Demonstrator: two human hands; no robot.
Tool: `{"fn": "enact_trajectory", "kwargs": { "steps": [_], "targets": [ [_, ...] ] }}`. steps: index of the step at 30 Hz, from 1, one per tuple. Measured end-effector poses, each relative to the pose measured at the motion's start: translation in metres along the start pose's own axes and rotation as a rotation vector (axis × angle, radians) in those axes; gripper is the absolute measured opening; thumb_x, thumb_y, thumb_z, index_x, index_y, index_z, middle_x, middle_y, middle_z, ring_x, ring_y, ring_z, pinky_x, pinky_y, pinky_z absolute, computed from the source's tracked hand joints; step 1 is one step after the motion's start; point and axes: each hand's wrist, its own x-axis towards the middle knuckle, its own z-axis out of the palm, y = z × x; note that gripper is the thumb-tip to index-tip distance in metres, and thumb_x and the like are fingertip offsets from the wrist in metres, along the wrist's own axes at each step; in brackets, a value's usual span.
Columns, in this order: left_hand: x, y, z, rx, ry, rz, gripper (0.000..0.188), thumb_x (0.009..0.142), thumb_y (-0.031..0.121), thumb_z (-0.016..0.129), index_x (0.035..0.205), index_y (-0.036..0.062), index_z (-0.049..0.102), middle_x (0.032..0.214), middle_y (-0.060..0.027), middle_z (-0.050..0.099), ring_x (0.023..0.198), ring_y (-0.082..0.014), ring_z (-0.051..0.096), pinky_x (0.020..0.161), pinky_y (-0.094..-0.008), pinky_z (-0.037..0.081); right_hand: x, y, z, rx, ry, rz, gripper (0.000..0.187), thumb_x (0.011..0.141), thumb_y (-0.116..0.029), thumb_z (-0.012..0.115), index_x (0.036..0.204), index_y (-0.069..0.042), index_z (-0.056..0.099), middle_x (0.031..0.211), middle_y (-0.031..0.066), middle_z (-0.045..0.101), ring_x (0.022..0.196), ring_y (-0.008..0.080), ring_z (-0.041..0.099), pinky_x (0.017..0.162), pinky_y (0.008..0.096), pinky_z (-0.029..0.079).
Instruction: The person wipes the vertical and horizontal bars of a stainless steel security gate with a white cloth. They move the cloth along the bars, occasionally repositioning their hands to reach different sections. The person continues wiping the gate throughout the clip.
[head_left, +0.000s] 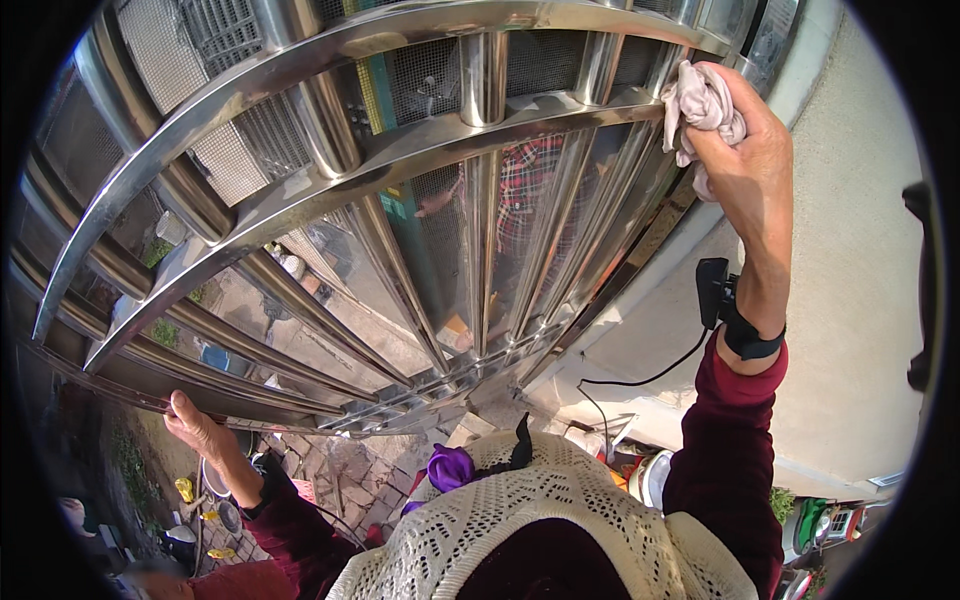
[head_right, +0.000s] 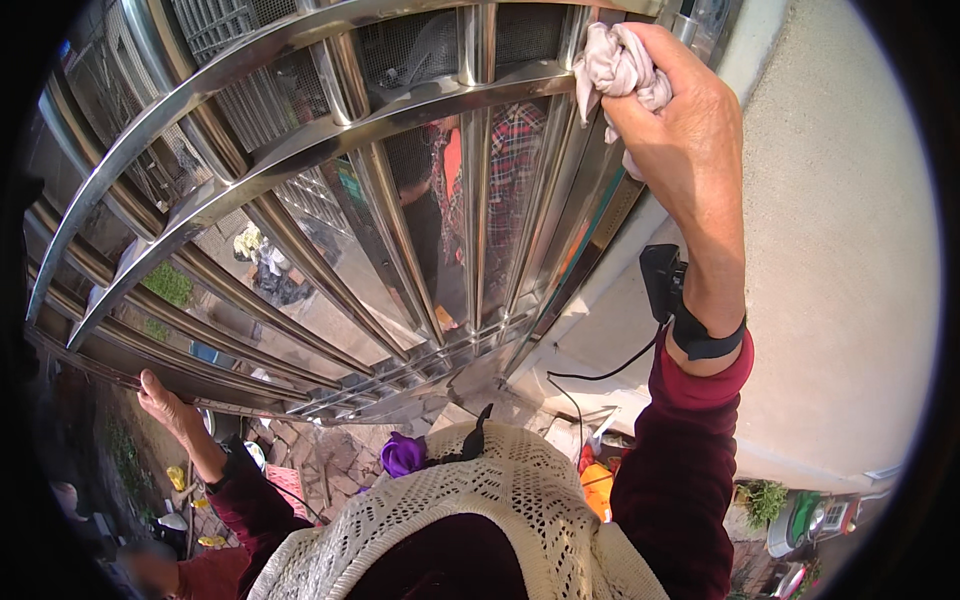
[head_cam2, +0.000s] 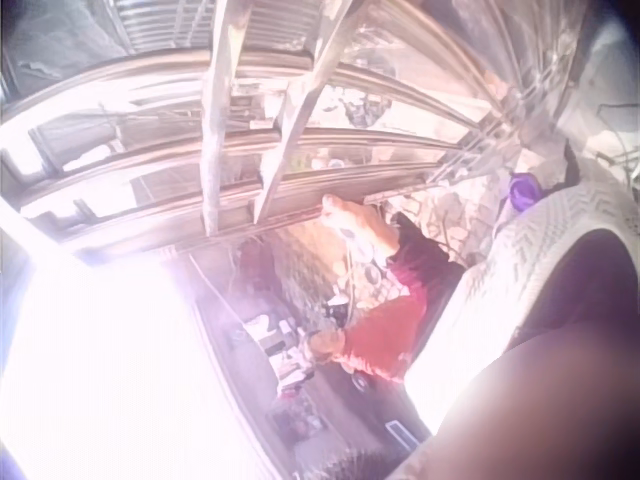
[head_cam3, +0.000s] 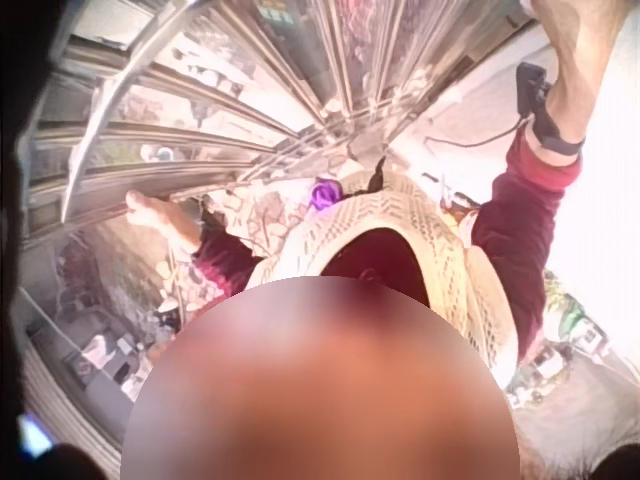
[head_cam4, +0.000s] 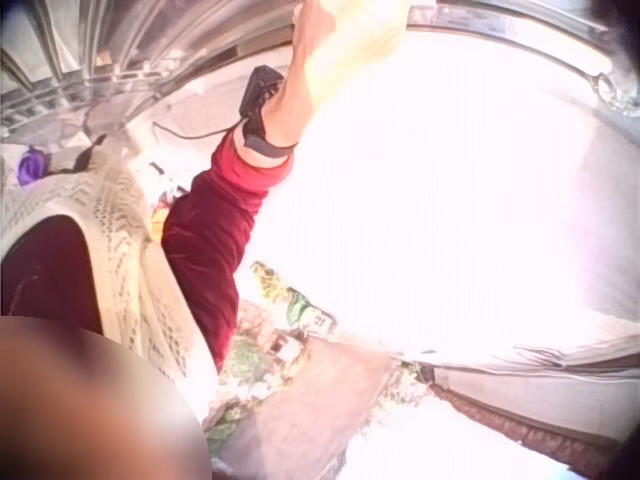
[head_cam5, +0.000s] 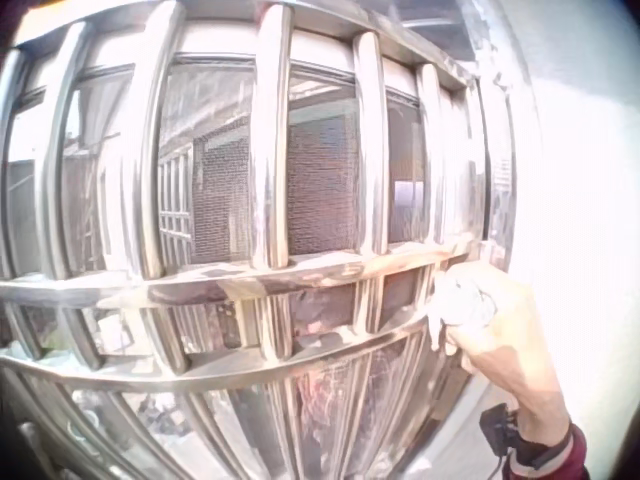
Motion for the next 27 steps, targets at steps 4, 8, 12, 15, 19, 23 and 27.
{"fn": "enact_trajectory", "kwargs": {
  "steps": [4,8,12,15,19,23,27],
  "targets": [
    [0.002,-0.001,0.002,-0.008,0.022,0.036,0.063,0.081,0.065,0.072,0.082,0.0067,0.048,0.07,0.0008,0.047,0.055,-0.0086,0.047,0.046,-0.0272,0.036,0.005,0.001,-0.003,-0.007,-0.038,0.072,0.041,0.082,-0.019,0.071,0.123,-0.014,0.069,0.104,0.0086,0.074,0.092,0.0214,0.072,0.08,0.0352,0.057],
    [-0.001,0.001,0.006,-0.016,0.055,0.08,0.063,0.08,0.065,0.073,0.073,0.0094,0.044,0.064,0.0025,0.043,0.049,-0.0084,0.042,0.042,-0.0274,0.031,0.004,0.003,-0.003,-0.008,-0.047,0.085,0.04,0.084,-0.02,0.071,0.124,-0.015,0.069,0.104,0.0074,0.074,0.093,0.02,0.071,0.08,0.0345,0.057],
    [0.001,0.0,0.005,-0.057,0.044,0.076,0.064,0.079,0.065,0.075,0.072,0.009,0.046,0.063,0.0027,0.043,0.05,-0.0081,0.043,0.043,-0.0261,0.031,0.004,0.01,-0.003,0.048,-0.032,0.04,0.039,0.085,-0.018,0.071,0.124,-0.015,0.069,0.104,0.0064,0.073,0.092,0.0177,0.07,0.08,0.0334,0.057],
    [0.004,-0.007,-0.005,-0.097,-0.04,0.036,0.066,0.08,0.06,0.077,0.096,-0.0018,0.059,0.081,-0.0073,0.064,0.064,-0.0171,0.064,0.055,-0.0304,0.053,0.005,0.014,-0.003,0.056,-0.031,0.049,0.039,0.085,-0.017,0.072,0.124,-0.015,0.069,0.104,0.0063,0.073,0.091,0.0168,0.07,0.08,0.0331,0.057],
    [0.009,-0.02,-0.016,-0.07,-0.004,0.044,0.061,0.081,0.06,0.076,0.088,0.0023,0.057,0.074,-0.0036,0.06,0.058,-0.014,0.059,0.049,-0.0291,0.048,-0.001,0.009,-0.003,0.13,0.002,0.117,0.043,0.084,-0.015,0.074,0.126,-0.012,0.068,0.104,0.0067,0.073,0.094,0.0186,0.071,0.081,0.0321,0.057],
    [0.011,-0.032,-0.01,-0.098,0.029,0.106,0.06,0.082,0.061,0.074,0.084,0.0046,0.054,0.07,-0.0034,0.058,0.05,-0.0119,0.056,0.041,-0.0287,0.042,-0.015,-0.004,-0.004,0.283,0.163,0.144,0.043,0.083,-0.014,0.077,0.124,-0.006,0.067,0.106,0.0092,0.072,0.098,0.0187,0.07,0.085,0.0323,0.057],
    [0.015,-0.036,-0.01,-0.068,0.049,0.109,0.057,0.086,0.058,0.071,0.086,0.0032,0.055,0.071,-0.0034,0.058,0.054,-0.0123,0.058,0.046,-0.0277,0.046,-0.016,-0.015,-0.002,0.314,0.319,0.052,0.038,0.081,-0.011,0.078,0.117,-0.005,0.068,0.106,0.0083,0.072,0.1,0.018,0.069,0.087,0.0319,0.056]
  ]
}}
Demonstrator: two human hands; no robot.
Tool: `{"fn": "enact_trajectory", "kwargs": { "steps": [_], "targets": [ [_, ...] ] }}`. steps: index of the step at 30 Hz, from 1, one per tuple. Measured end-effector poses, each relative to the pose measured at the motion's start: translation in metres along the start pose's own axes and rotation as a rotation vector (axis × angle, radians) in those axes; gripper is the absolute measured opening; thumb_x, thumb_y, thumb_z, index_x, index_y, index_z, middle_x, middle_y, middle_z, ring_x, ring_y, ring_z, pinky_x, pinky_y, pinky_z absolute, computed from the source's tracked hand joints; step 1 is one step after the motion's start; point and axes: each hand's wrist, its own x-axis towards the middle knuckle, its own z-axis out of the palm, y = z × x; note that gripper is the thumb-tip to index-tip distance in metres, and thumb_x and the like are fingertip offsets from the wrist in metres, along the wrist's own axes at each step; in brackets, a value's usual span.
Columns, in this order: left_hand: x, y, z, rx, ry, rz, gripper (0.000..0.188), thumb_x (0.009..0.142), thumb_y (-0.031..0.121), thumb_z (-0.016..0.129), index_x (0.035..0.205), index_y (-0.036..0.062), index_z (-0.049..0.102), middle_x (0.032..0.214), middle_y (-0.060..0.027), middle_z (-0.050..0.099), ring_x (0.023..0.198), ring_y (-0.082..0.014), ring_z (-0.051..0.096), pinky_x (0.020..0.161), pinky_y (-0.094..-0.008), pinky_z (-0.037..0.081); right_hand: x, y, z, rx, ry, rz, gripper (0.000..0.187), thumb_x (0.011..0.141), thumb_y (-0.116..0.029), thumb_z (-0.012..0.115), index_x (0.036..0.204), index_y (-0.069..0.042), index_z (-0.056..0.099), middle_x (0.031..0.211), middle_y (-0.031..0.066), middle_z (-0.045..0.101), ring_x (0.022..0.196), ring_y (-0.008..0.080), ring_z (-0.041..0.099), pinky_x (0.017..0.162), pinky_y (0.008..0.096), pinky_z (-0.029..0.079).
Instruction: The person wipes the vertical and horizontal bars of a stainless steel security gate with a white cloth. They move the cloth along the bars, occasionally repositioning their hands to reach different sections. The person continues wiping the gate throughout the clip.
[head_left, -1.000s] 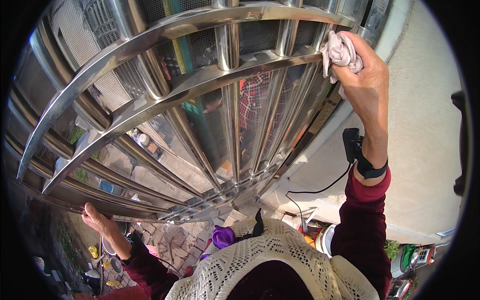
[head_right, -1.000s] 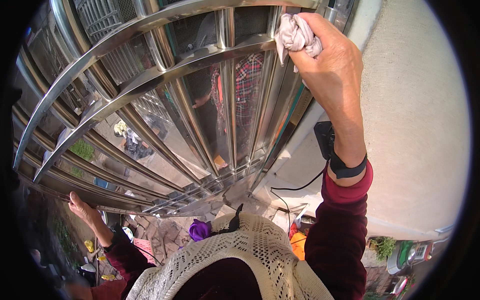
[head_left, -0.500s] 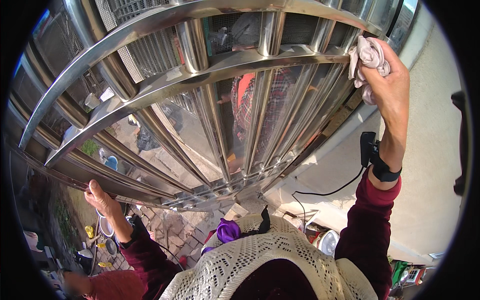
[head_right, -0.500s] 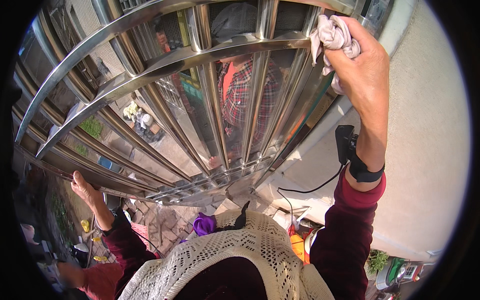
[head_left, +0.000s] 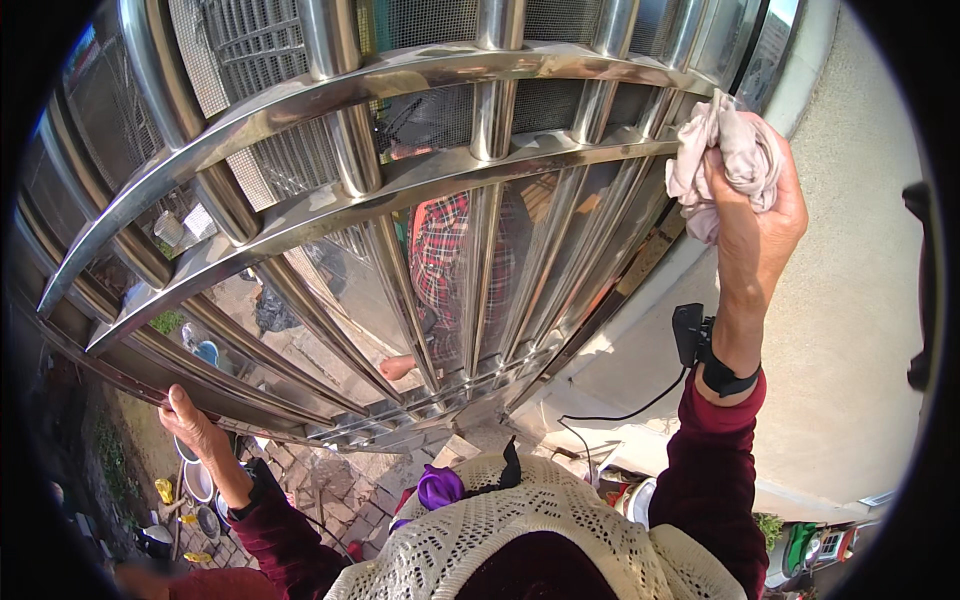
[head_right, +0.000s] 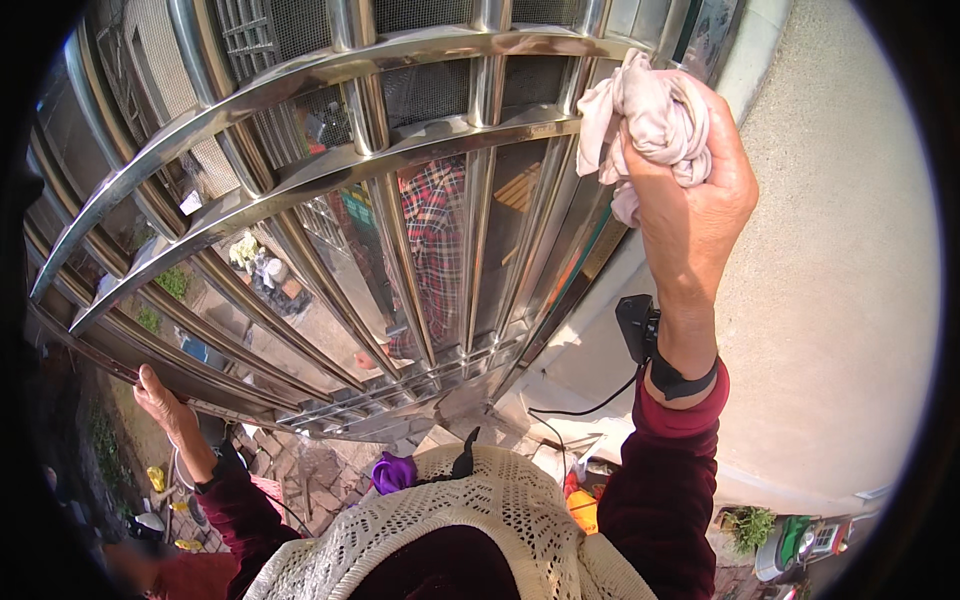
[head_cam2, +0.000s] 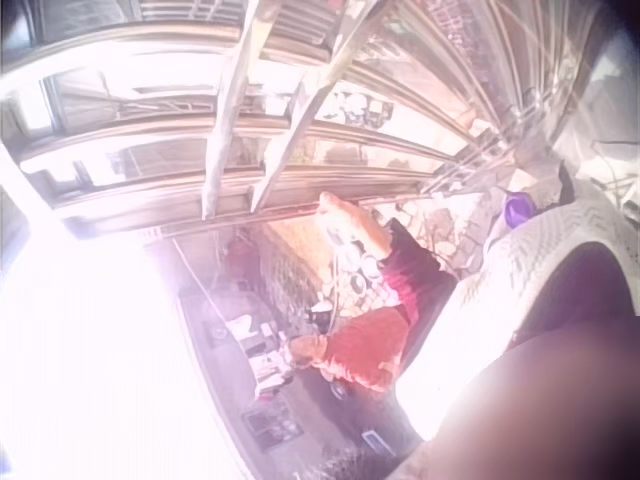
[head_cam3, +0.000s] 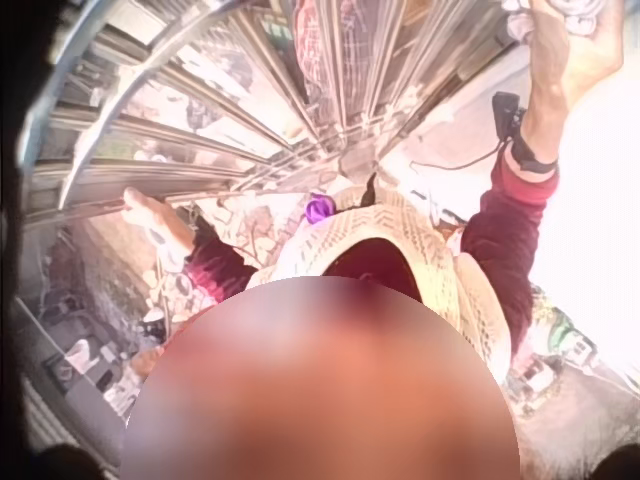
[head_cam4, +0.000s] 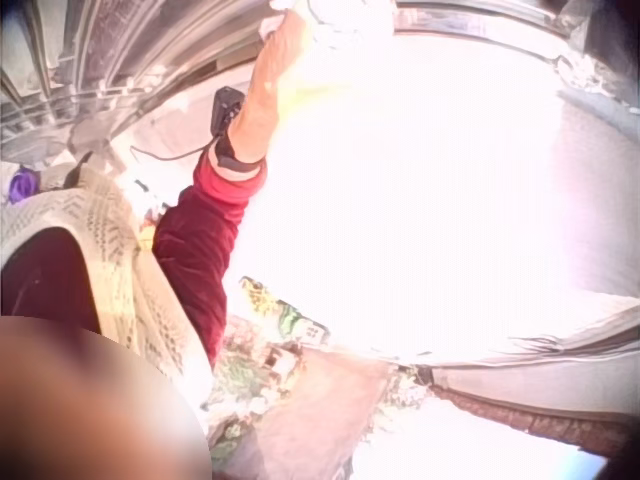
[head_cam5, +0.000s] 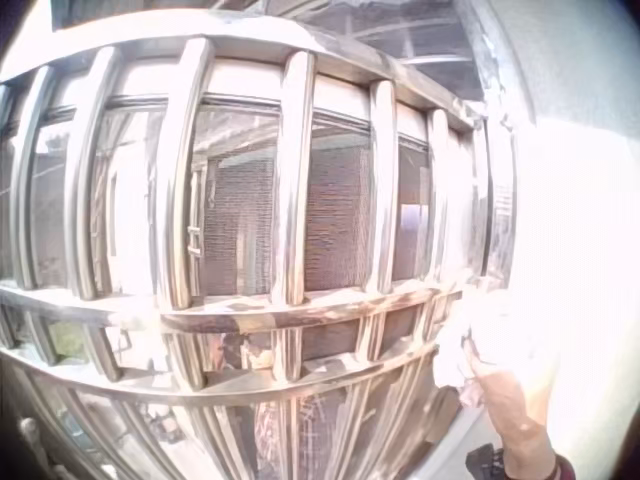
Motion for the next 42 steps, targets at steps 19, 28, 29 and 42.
{"fn": "enact_trajectory", "kwargs": {
  "steps": [19,28,29,42],
  "targets": [
    [-0.013,0.029,0.013,0.013,-0.086,-0.124,0.061,0.082,0.064,0.073,0.082,0.0062,0.053,0.068,0.0031,0.047,0.058,-0.0081,0.043,0.053,-0.0265,0.034,0.044,-0.045,0.012,-0.543,-0.788,-0.425,0.039,0.075,-0.004,0.061,0.114,0.0,0.062,0.102,0.0131,0.069,0.084,0.0326,0.066,0.076,0.0388,0.054],
    [-0.009,0.021,0.013,0.044,-0.035,-0.087,0.052,0.084,0.053,0.077,0.088,0.0065,0.054,0.069,0.002,0.053,0.053,-0.0086,0.051,0.045,-0.0251,0.038,0.031,-0.053,0.009,-0.02,-0.725,0.03,0.035,0.078,-0.003,0.067,0.114,-0.002,0.066,0.094,0.0042,0.069,0.08,0.0117,0.066,0.07,0.0262,0.053],
    [-0.008,0.018,0.011,0.048,-0.041,-0.074,0.051,0.084,0.052,0.077,0.089,0.006,0.055,0.07,0.0022,0.053,0.055,-0.0085,0.051,0.048,-0.0255,0.04,0.029,-0.054,0.008,-0.016,-0.672,-0.046,0.036,0.077,-0.002,0.068,0.113,-0.003,0.067,0.097,0.0061,0.071,0.083,0.0158,0.068,0.074,0.0279,0.054],
    [-0.011,0.008,0.013,0.045,0.026,-0.032,0.051,0.084,0.052,0.077,0.078,0.0091,0.05,0.058,0.0021,0.047,0.042,-0.0079,0.042,0.038,-0.025,0.031,0.019,-0.09,0.035,-0.481,-0.707,-0.674,0.048,0.07,-0.002,0.077,0.116,-0.004,0.064,0.108,0.014,0.071,0.095,0.0342,0.069,0.081,0.0392,0.056]
  ]
}}
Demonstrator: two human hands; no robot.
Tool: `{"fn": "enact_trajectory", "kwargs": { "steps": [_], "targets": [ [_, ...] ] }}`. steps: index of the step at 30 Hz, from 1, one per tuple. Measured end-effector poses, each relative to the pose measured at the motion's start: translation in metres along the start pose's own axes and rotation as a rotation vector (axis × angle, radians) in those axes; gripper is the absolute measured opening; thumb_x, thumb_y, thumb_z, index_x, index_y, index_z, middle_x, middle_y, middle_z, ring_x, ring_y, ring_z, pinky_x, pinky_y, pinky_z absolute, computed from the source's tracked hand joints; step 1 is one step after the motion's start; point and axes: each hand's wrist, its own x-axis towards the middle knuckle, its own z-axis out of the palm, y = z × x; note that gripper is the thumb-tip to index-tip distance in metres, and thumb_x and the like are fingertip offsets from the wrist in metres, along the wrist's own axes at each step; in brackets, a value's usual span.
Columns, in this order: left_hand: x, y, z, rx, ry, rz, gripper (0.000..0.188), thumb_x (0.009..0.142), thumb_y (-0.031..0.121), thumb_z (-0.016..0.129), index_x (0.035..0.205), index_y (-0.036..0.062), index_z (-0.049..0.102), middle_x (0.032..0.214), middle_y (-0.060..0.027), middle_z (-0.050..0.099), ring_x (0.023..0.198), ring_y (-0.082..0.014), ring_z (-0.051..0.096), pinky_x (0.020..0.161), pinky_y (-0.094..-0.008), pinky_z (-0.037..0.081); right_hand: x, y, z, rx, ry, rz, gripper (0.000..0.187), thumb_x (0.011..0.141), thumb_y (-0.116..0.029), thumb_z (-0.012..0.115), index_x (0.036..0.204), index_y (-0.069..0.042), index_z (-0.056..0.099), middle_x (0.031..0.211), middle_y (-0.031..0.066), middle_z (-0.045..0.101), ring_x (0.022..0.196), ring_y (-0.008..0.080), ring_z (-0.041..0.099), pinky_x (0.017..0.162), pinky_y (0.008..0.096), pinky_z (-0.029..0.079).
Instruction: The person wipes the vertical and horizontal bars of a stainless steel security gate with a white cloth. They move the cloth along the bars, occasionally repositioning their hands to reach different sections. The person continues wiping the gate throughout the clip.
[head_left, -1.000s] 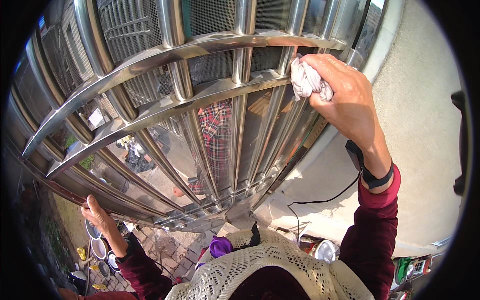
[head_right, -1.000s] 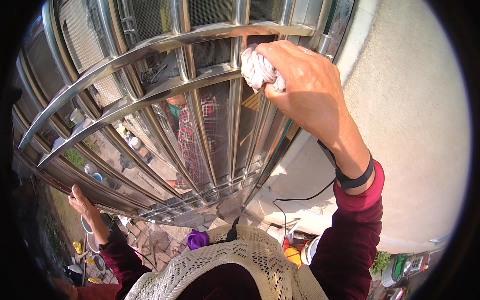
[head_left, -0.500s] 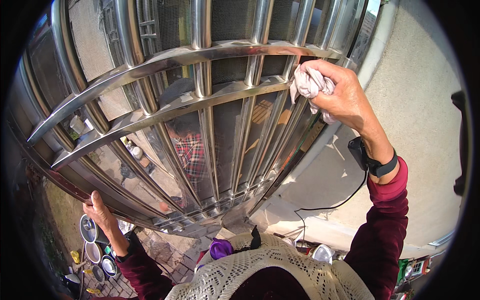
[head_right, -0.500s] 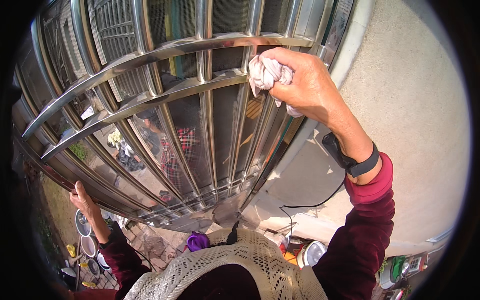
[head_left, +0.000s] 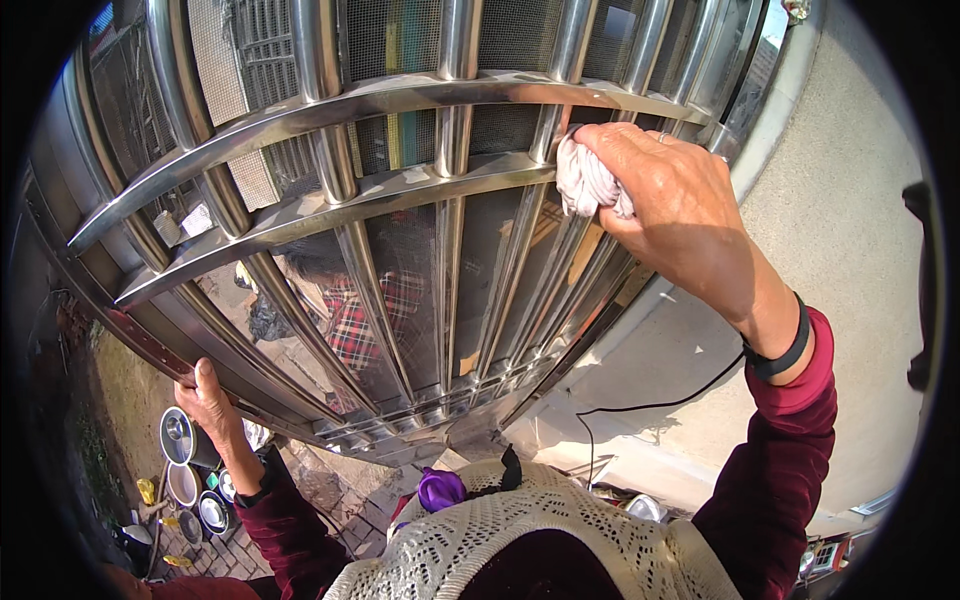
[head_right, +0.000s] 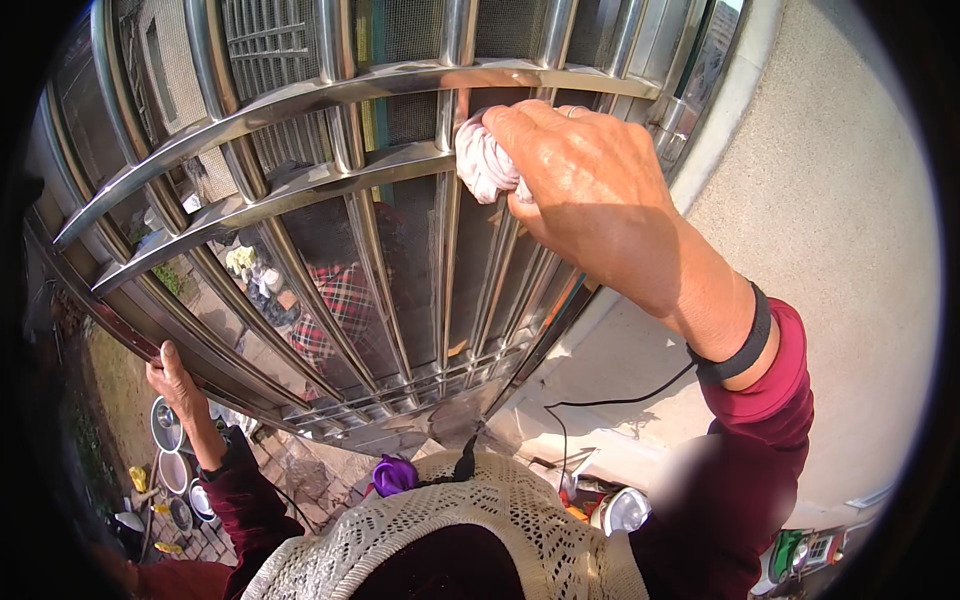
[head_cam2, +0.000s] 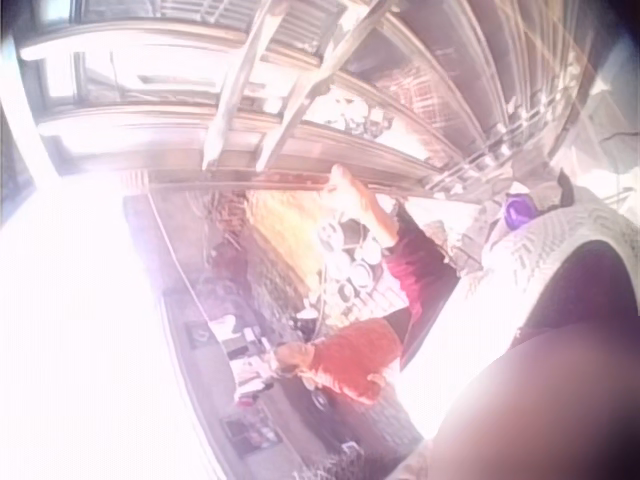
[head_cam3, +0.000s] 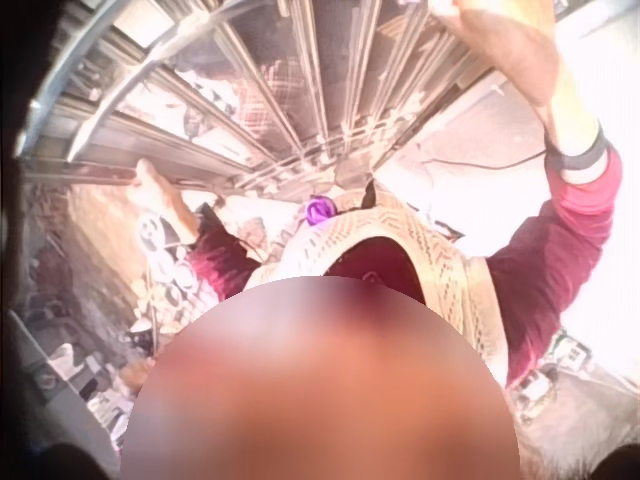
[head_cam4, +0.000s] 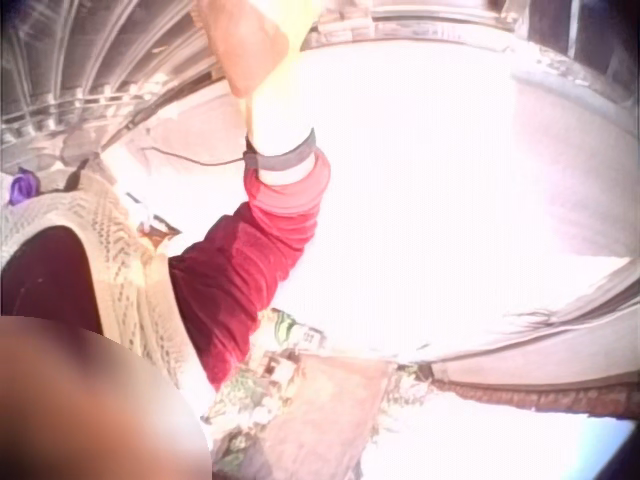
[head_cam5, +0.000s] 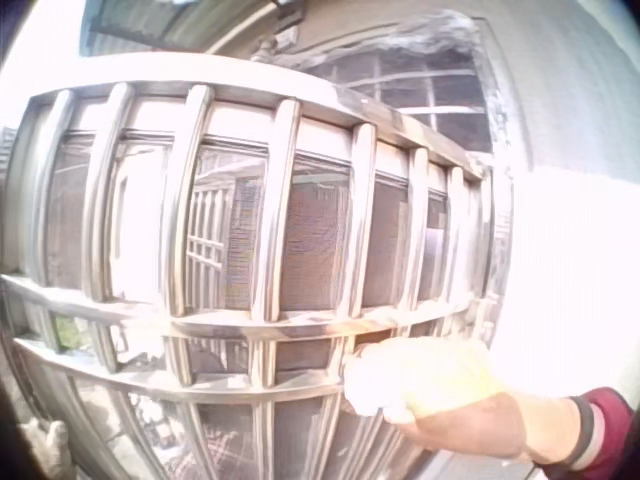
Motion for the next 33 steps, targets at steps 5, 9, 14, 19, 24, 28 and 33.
{"fn": "enact_trajectory", "kwargs": {
  "steps": [5,9,14,19,24,28,33],
  "targets": [
    [0.002,-0.007,-0.001,-0.064,-0.075,0.003,0.054,0.083,0.051,0.079,0.078,0.0074,0.048,0.061,0.0024,0.044,0.049,-0.0076,0.042,0.043,-0.0256,0.034,0.021,0.005,-0.004,0.029,-0.157,0.031,0.032,0.076,-0.003,0.063,0.107,0.0,0.064,0.098,0.0134,0.07,0.079,0.0292,0.069,0.068,0.0367,0.054],
    [0.002,-0.008,0.0,-0.029,-0.065,0.027,0.055,0.083,0.052,0.078,0.075,0.0092,0.045,0.061,0.003,0.042,0.048,-0.0079,0.04,0.042,-0.0266,0.033,0.028,0.01,-0.007,0.521,-0.337,0.362,0.026,0.078,-0.004,0.06,0.103,0.002,0.064,0.085,0.0052,0.062,0.062,0.0114,0.06,0.056,0.0293,0.05],
    [0.002,-0.003,0.0,-0.02,-0.045,-0.018,0.054,0.082,0.052,0.08,0.074,0.0068,0.051,0.067,0.0063,0.042,0.061,-0.0071,0.036,0.056,-0.0277,0.028,0.018,0.009,-0.007,-0.024,-0.122,-0.079,0.035,0.074,0.0,0.068,0.108,-0.003,0.064,0.095,0.0104,0.067,0.081,0.0264,0.067,0.066,0.0337,0.054],
    [-0.002,-0.002,-0.003,-0.024,-0.088,-0.048,0.051,0.083,0.049,0.079,0.075,0.008,0.05,0.069,0.0062,0.043,0.062,-0.0065,0.036,0.056,-0.0275,0.027,0.014,0.001,-0.006,-0.217,-0.127,-0.1,0.038,0.068,0.0,0.072,0.105,-0.005,0.063,0.096,0.0118,0.066,0.088,0.0321,0.065,0.075,0.0426,0.053],
    [-0.002,0.003,0.007,-0.096,-0.048,-0.015,0.057,0.077,0.055,0.082,0.073,0.0104,0.047,0.063,0.0043,0.041,0.055,-0.0067,0.041,0.047,-0.0254,0.034,0.028,0.006,-0.004,0.082,-0.196,0.048,0.016,0.074,-0.009,0.07,0.088,-0.004,0.066,0.085,0.0164,0.066,0.083,0.0371,0.067,0.07,0.0458,0.051],
    [0.003,0.011,0.013,0.046,0.044,0.091,0.057,0.078,0.054,0.083,0.072,0.0103,0.047,0.064,0.0049,0.041,0.058,-0.008,0.042,0.053,-0.0274,0.038,0.025,0.01,-0.006,0.114,-0.205,0.049,0.015,0.073,-0.01,0.069,0.088,-0.005,0.067,0.082,0.0168,0.066,0.082,0.0381,0.066,0.07,0.0463,0.051],
    [-0.001,0.012,0.005,0.029,-0.08,0.035,0.054,0.082,0.049,0.081,0.07,0.009,0.046,0.065,0.0043,0.043,0.059,-0.0092,0.042,0.057,-0.0276,0.038,-0.002,0.006,-0.014,-0.343,-0.106,-0.154,0.035,0.069,-0.001,0.075,0.102,-0.006,0.067,0.104,0.0084,0.065,0.087,0.0282,0.066,0.071,0.0361,0.056]
  ]
}}
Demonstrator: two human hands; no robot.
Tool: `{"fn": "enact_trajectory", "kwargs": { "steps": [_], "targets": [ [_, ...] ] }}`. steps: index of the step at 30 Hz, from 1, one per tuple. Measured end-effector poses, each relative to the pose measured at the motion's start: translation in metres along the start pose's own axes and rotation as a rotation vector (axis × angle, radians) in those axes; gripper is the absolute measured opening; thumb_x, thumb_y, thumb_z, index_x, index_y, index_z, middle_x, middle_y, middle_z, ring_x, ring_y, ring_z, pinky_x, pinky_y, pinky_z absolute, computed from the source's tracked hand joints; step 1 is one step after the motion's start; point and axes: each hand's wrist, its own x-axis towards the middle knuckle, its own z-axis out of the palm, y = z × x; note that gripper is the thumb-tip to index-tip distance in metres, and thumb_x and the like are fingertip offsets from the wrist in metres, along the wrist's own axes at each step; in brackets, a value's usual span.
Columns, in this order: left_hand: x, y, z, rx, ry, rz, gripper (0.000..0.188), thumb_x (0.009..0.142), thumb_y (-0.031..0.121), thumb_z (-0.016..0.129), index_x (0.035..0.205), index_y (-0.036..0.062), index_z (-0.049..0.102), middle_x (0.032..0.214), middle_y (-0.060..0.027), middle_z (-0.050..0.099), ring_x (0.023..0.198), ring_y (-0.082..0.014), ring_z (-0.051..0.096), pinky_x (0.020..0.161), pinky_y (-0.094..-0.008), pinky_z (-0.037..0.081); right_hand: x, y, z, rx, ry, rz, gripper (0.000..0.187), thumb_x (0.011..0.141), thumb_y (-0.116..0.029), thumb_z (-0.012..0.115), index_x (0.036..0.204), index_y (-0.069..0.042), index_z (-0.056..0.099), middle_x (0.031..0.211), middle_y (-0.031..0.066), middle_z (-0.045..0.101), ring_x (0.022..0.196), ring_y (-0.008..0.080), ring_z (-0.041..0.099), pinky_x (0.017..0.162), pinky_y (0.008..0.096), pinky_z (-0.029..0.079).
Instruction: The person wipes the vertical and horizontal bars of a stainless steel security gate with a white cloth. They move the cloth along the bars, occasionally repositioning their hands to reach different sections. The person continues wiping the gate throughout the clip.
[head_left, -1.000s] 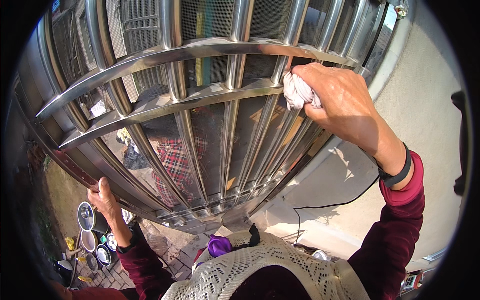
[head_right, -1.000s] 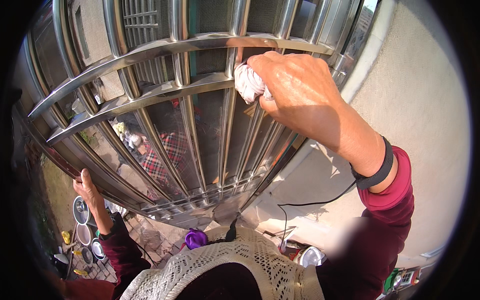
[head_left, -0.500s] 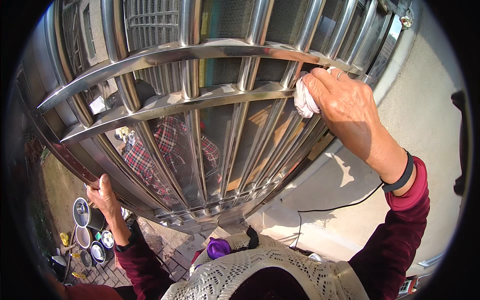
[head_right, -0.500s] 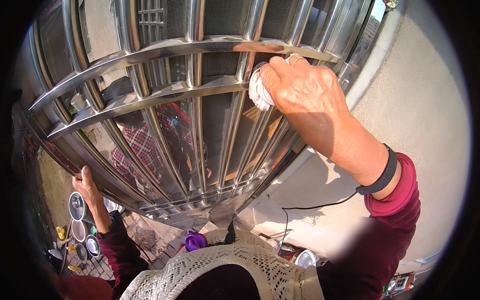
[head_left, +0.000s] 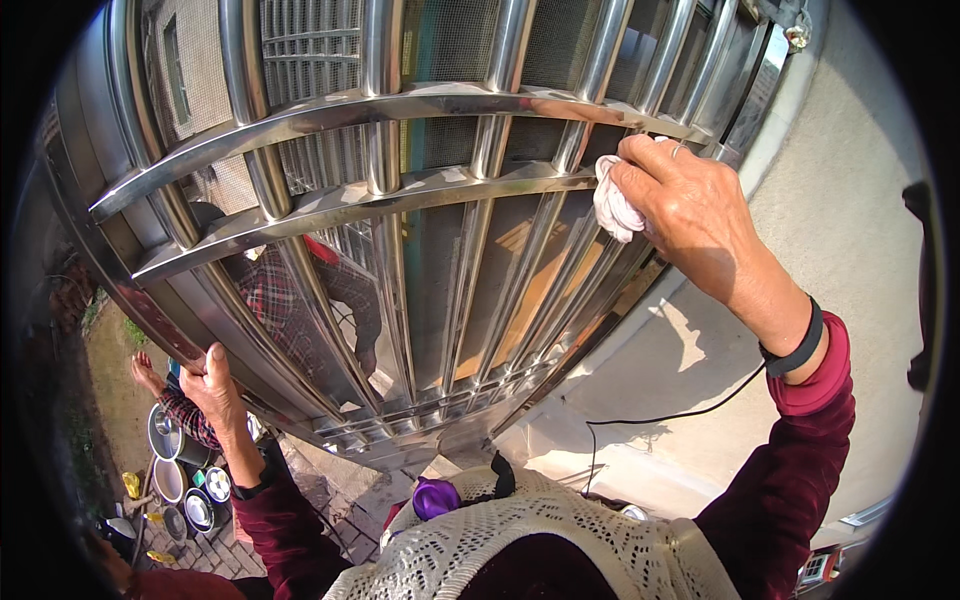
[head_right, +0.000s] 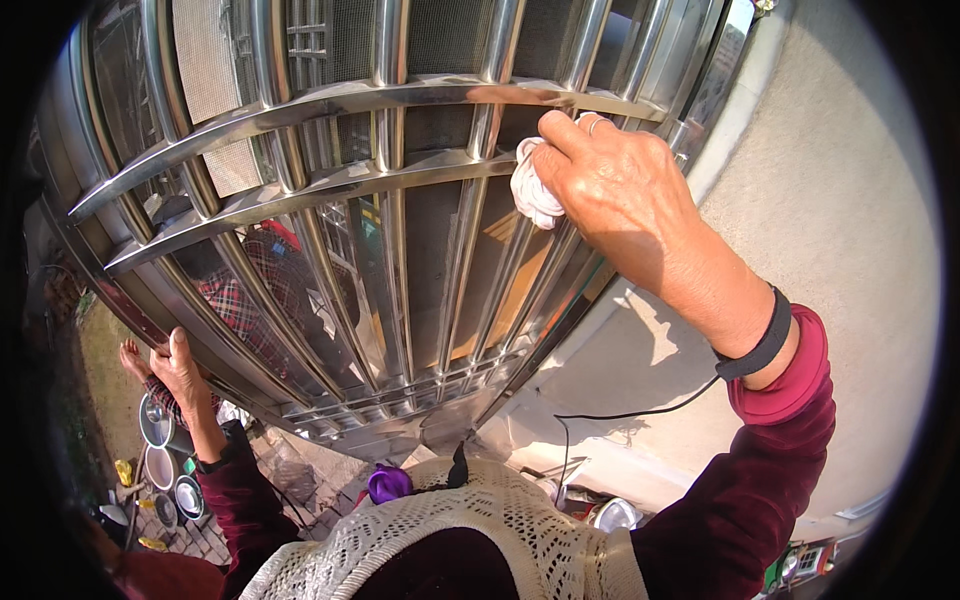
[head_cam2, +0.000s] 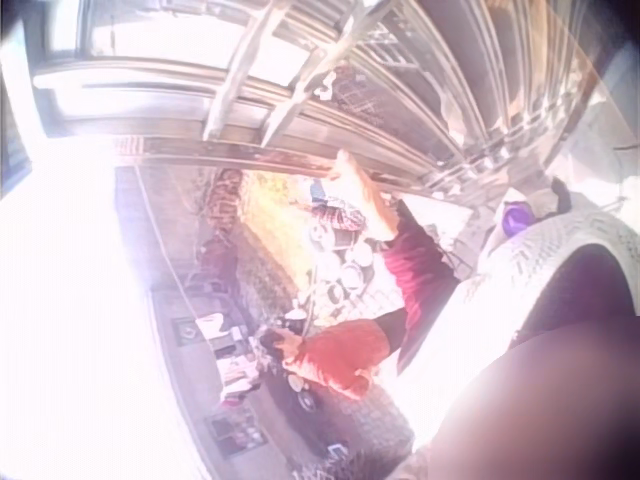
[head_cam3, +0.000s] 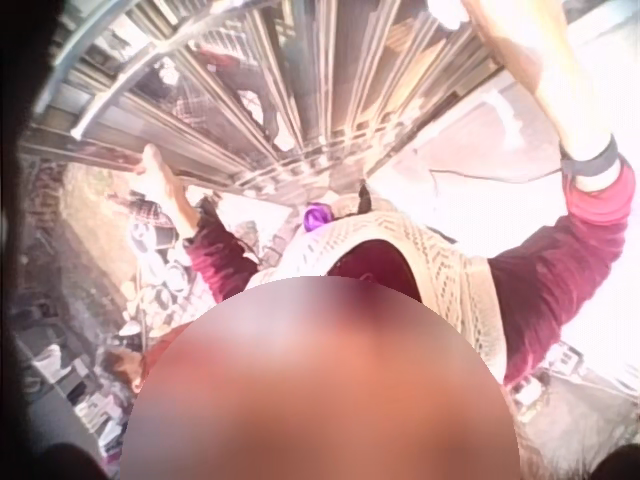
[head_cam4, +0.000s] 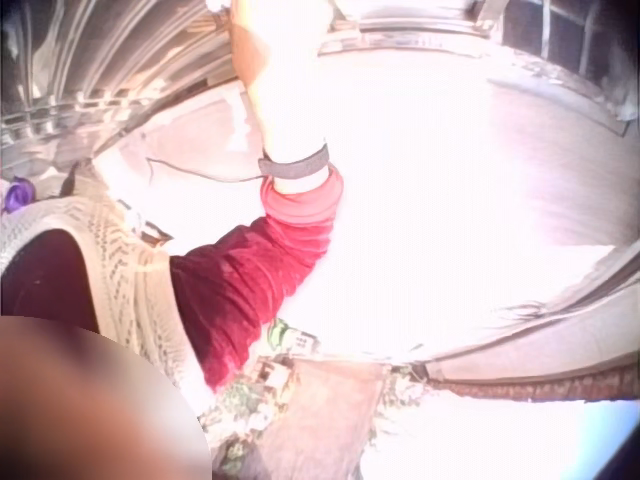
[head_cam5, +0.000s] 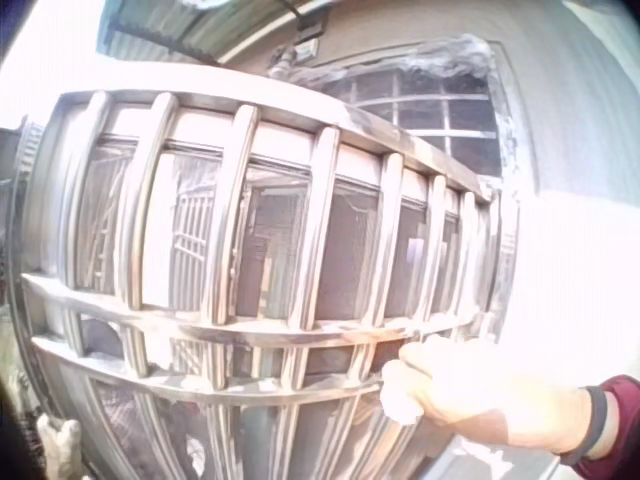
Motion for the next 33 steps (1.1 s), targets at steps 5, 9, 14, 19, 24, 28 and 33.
{"fn": "enact_trajectory", "kwargs": {
  "steps": [5,9,14,19,24,28,33],
  "targets": [
    [0.007,-0.02,-0.001,-0.056,0.019,0.006,0.054,0.083,0.049,0.08,0.074,0.0088,0.044,0.055,0.0033,0.039,0.039,-0.0072,0.038,0.035,-0.0258,0.029,-0.039,0.012,-0.003,-0.047,0.08,0.245,0.053,0.063,0.002,0.077,0.114,-0.008,0.067,0.112,0.0065,0.065,0.095,0.0275,0.067,0.076,0.0351,0.057],
    [0.008,-0.028,-0.003,-0.129,0.031,-0.053,0.056,0.082,0.05,0.081,0.08,0.0093,0.043,0.053,0.0017,0.043,0.037,-0.0078,0.04,0.034,-0.0248,0.031,-0.06,0.018,0.01,-0.003,0.179,0.412,0.046,0.066,-0.007,0.081,0.109,-0.011,0.067,0.108,0.0041,0.063,0.092,0.0247,0.067,0.074,0.0359,0.056],
    [0.008,-0.016,-0.005,-0.15,-0.004,-0.12,0.057,0.082,0.051,0.08,0.082,0.01,0.041,0.055,0.0001,0.046,0.038,-0.0086,0.042,0.036,-0.0241,0.033,-0.057,0.021,0.027,0.046,0.291,0.512,0.046,0.07,-0.005,0.079,0.113,-0.013,0.067,0.111,0.0027,0.063,0.091,0.0247,0.068,0.074,0.0358,0.056],
    [0.004,-0.001,-0.002,-0.049,-0.015,-0.065,0.061,0.082,0.054,0.078,0.059,0.0116,0.04,0.049,0.003,0.039,0.038,-0.0077,0.038,0.037,-0.0268,0.028,-0.037,0.011,0.041,0.302,0.181,0.512,0.038,0.075,-0.011,0.076,0.113,-0.009,0.07,0.107,0.0056,0.061,0.089,0.0271,0.068,0.074,0.0383,0.055],
    [0.004,0.002,0.0,-0.058,0.03,-0.072,0.062,0.081,0.055,0.079,0.06,0.0107,0.041,0.05,0.0029,0.039,0.039,-0.0081,0.038,0.037,-0.0269,0.029,-0.039,0.002,0.036,0.496,0.186,0.439,0.042,0.073,0.0,0.07,0.115,-0.007,0.07,0.105,0.0094,0.06,0.09,0.0279,0.066,0.076,0.0349,0.053],
    [0.003,0.0,-0.002,-0.071,-0.013,-0.097,0.061,0.079,0.055,0.08,0.065,0.0102,0.042,0.053,0.0029,0.04,0.04,-0.0082,0.039,0.038,-0.0266,0.029,-0.042,0.011,0.035,0.166,0.117,0.496,0.045,0.073,-0.007,0.079,0.116,-0.012,0.069,0.102,0.0066,0.056,0.085,0.0276,0.067,0.069,0.0384,0.054],
    [0.003,-0.003,-0.005,-0.14,-0.026,-0.112,0.058,0.079,0.053,0.081,0.078,0.0102,0.043,0.059,0.002,0.042,0.044,-0.0079,0.04,0.038,-0.0259,0.03,-0.048,-0.008,0.057,0.272,0.342,0.497,0.051,0.067,-0.002,0.08,0.116,-0.009,0.068,0.104,0.0079,0.06,0.085,0.0281,0.067,0.07,0.0355,0.055]
  ]
}}
